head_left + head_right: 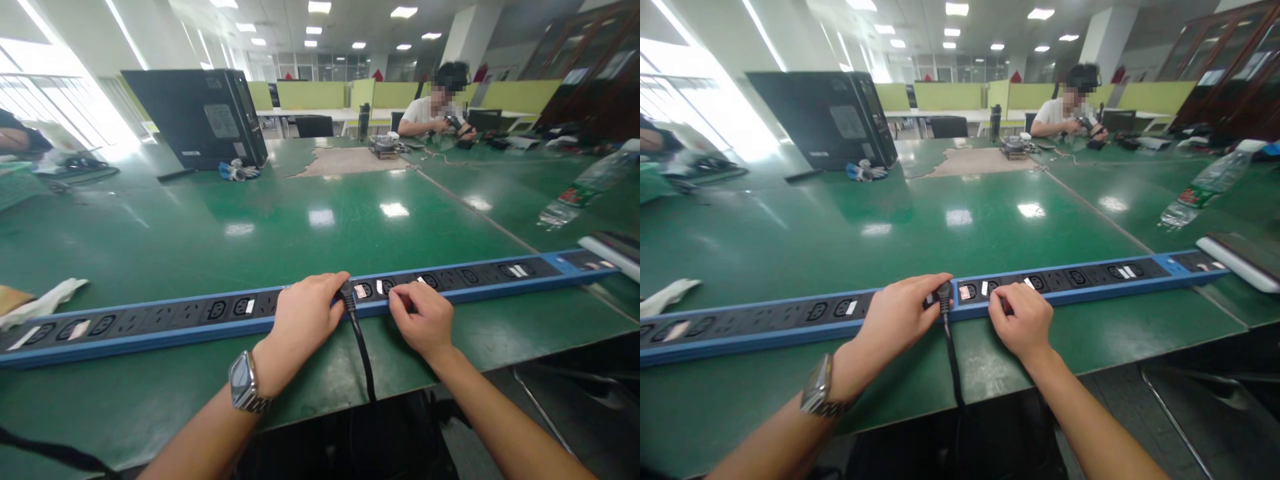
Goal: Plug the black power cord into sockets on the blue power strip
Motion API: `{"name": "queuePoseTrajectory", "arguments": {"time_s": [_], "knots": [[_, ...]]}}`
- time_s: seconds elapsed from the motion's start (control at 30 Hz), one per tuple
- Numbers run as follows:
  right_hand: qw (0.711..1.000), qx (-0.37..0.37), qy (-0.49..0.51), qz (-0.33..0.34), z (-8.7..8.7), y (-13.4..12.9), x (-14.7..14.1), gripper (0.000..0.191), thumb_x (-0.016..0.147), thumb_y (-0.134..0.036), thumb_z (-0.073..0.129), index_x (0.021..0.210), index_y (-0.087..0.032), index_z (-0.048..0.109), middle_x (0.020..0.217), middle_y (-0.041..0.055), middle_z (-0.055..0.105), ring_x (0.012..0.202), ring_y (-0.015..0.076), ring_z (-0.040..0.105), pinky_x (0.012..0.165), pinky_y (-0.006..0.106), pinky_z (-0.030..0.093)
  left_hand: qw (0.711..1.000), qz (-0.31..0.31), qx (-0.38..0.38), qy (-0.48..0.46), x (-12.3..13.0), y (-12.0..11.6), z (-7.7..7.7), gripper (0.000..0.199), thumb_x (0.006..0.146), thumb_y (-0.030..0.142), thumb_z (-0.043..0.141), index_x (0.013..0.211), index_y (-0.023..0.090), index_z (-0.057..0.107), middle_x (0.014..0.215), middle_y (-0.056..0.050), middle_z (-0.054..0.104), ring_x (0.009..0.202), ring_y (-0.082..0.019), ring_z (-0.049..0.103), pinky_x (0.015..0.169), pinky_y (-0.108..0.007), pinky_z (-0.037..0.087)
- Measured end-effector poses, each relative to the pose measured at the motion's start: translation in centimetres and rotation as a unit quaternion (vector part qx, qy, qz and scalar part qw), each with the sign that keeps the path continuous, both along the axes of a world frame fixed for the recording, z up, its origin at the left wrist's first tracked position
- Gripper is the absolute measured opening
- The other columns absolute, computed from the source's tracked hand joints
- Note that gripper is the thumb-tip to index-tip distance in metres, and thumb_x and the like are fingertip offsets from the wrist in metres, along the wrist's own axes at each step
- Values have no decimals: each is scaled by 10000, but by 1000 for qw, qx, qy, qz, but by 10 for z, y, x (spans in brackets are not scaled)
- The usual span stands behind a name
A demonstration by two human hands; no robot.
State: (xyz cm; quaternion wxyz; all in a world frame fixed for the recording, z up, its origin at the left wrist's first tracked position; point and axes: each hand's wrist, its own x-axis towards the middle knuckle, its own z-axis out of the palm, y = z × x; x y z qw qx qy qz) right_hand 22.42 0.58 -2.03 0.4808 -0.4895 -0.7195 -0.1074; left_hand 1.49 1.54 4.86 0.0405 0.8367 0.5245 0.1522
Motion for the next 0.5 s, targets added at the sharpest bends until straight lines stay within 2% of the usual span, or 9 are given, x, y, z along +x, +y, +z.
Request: {"name": "queuePoseTrajectory", "arguments": {"time_s": [0.13,0.23,0.3,0.43,0.5], "knots": [[1000,-8,-14,-6,-1,-2,0,126,823,-159,585,705,-169,630,590,-10,551,576,111,482,611,265,364,998,44,13,49,9,-3,7,350,874,265,555,1219,273,614,1162,-33,713,961,-281,700,749,-404,579],[1000,-5,-19,-12,-3,-2,0,122,821,-167,590,705,-172,630,592,-11,556,580,113,484,615,265,365,997,35,8,72,11,-1,12,325,868,284,553,1182,280,634,1139,-34,722,950,-294,700,743,-420,576],[1000,-1,-20,-11,-3,-2,0,122,821,-167,587,707,-172,630,590,-11,557,578,112,482,615,264,364,998,14,-5,64,6,1,13,348,861,261,548,1200,285,626,1170,-26,712,992,-286,691,795,-420,570],[1000,-2,-21,-9,-3,-1,0,139,826,-173,577,697,-175,628,587,-10,556,578,112,475,615,263,363,996,-74,-41,2,-13,7,9,418,874,186,512,1282,250,576,1276,-39,659,1111,-224,644,968,-366,502],[1000,-2,-21,-11,-2,-1,0,141,824,-175,577,693,-175,627,591,-8,561,578,111,476,615,263,363,992,-105,-62,-36,-21,11,5,400,893,205,506,1285,247,571,1273,-48,659,1118,-217,638,980,-363,490]]}}
